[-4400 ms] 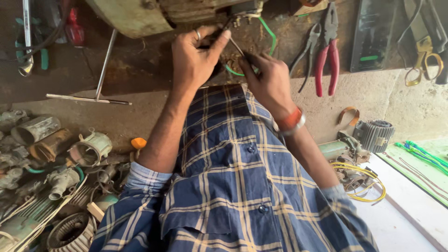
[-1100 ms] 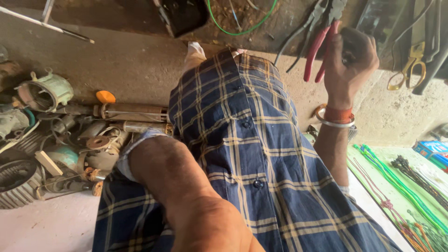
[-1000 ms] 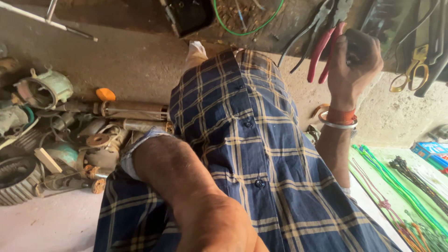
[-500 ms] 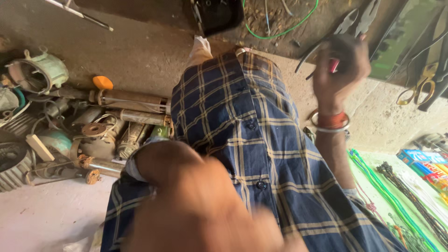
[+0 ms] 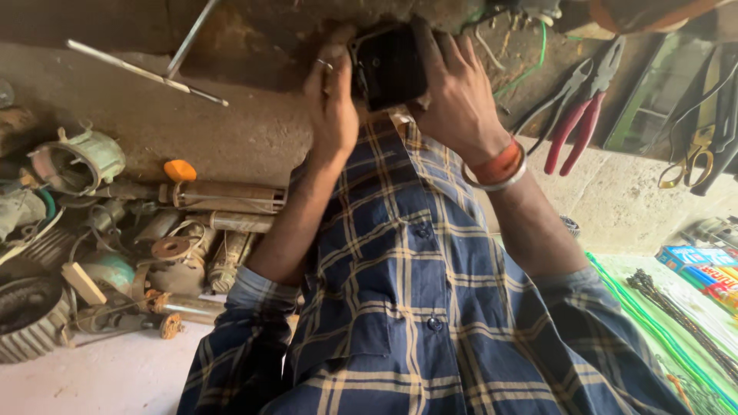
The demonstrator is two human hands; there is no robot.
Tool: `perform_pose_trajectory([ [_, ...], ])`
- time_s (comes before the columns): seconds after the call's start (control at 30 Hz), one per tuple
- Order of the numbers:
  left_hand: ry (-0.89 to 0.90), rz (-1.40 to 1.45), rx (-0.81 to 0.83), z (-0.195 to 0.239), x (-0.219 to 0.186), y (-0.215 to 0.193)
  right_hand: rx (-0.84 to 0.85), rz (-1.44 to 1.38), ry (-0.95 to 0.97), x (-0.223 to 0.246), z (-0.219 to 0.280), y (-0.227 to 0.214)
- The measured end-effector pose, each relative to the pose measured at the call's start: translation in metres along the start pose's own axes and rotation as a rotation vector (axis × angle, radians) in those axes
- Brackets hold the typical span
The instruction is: The person uses pliers to strip and twist wires connected to an electric motor. They repeatedly adjust the wire ends and connections at the motor's terminal box.
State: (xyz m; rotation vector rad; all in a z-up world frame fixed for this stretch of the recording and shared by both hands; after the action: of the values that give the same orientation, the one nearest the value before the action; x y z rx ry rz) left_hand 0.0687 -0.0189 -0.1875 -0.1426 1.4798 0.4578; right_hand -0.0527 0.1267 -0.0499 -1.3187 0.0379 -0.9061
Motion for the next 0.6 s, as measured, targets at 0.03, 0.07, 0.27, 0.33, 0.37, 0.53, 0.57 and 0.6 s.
perform_pose_trajectory([
  [0.03,-0.038,0.046,-0.019,-0.002,0.010,0.003,-0.007,-0.051,-0.005,-0.001,-0.001,-0.003],
  [0.07,-0.085,0.094,-0.039,0.000,0.019,0.006,-0.007,-0.105,-0.007,-0.002,0.002,-0.006],
  [0.27,-0.020,0.346,0.105,0.001,0.001,0.015,-0.072,-0.236,0.093,0.006,0.018,-0.006],
  [0.33,0.062,-0.244,0.120,-0.006,-0.030,0.013,-0.102,-0.353,0.104,0.007,0.023,-0.006],
  [0.37,0.104,-0.542,0.126,-0.009,-0.046,0.013,-0.121,-0.433,0.101,0.009,0.026,-0.006],
  [0.53,-0.067,0.490,0.283,-0.016,-0.075,0.011,-0.249,-0.384,0.105,0.024,0.046,-0.019],
  [0.57,-0.057,0.442,0.299,-0.018,-0.075,0.012,-0.268,-0.396,0.106,0.028,0.049,-0.026],
  [0.6,-0.086,0.496,0.308,-0.019,-0.071,0.015,-0.283,-0.411,0.109,0.034,0.051,-0.032],
])
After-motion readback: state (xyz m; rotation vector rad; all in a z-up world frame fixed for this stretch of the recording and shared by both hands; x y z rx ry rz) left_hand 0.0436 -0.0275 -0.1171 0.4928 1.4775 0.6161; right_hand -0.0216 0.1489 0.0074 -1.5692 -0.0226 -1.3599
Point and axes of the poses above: each hand's wrist, its own z-axis away from the middle knuckle, its own y-axis out of the palm, x = y × z, the point moved 4 cm from there along -z, towards the middle knuckle, and after that the axes turned 14 degrees about x, right-handed, at the moved point
